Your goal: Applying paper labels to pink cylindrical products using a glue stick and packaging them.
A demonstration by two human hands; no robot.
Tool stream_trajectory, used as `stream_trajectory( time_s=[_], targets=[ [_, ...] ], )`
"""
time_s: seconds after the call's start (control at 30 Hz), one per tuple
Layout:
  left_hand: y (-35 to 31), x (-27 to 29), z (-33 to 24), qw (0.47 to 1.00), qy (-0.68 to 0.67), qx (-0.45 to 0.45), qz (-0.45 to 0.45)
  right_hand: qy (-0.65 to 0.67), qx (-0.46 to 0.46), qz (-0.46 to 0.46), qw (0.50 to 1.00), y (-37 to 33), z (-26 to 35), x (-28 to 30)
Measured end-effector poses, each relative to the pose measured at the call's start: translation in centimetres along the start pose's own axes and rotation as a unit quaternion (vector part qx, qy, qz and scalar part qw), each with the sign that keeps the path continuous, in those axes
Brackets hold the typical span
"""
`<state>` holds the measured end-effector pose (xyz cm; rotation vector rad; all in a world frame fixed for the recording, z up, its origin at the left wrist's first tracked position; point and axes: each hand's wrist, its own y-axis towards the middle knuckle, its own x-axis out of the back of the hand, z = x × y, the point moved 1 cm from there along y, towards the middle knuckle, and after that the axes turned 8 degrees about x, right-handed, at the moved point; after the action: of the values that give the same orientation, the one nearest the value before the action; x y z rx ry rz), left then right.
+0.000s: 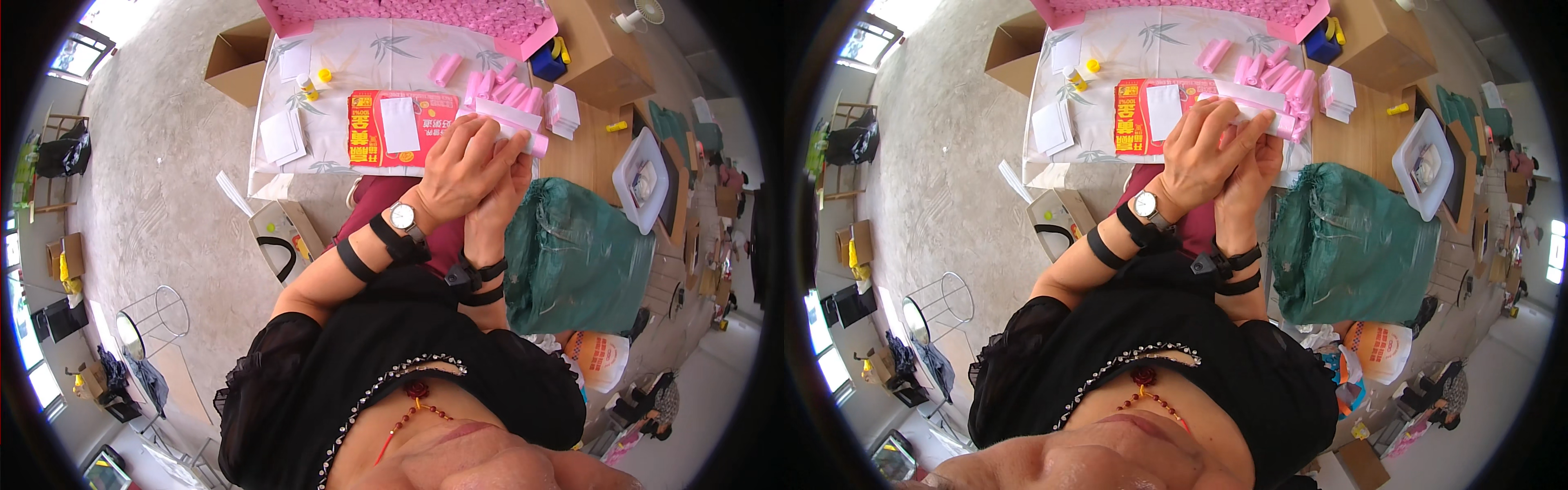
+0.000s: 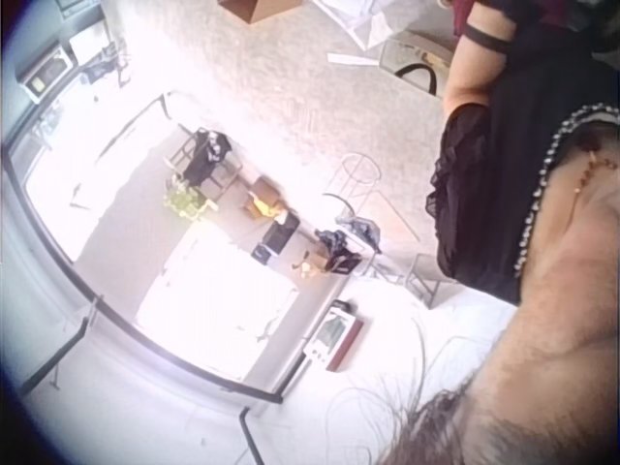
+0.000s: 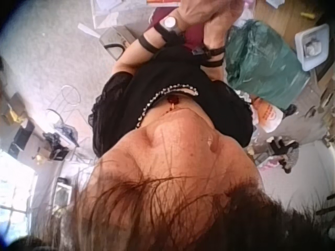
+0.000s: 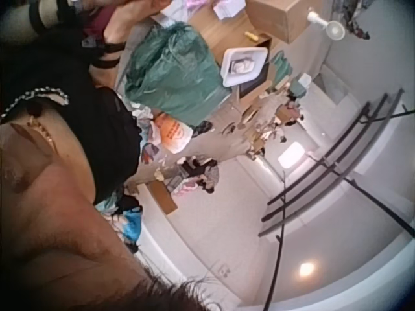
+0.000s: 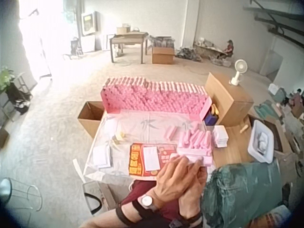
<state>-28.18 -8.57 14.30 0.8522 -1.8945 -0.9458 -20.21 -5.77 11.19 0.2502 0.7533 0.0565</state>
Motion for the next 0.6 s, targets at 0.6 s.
stream_trajectory(
  time_s=[0.6],
  targets=[
    [-0.2,-0.2,-0.2,1.000,-0.009,-0.010,0.028,-0.007,0.001,0.012,1.000,-0.1,-0.7,0.8]
  ],
)
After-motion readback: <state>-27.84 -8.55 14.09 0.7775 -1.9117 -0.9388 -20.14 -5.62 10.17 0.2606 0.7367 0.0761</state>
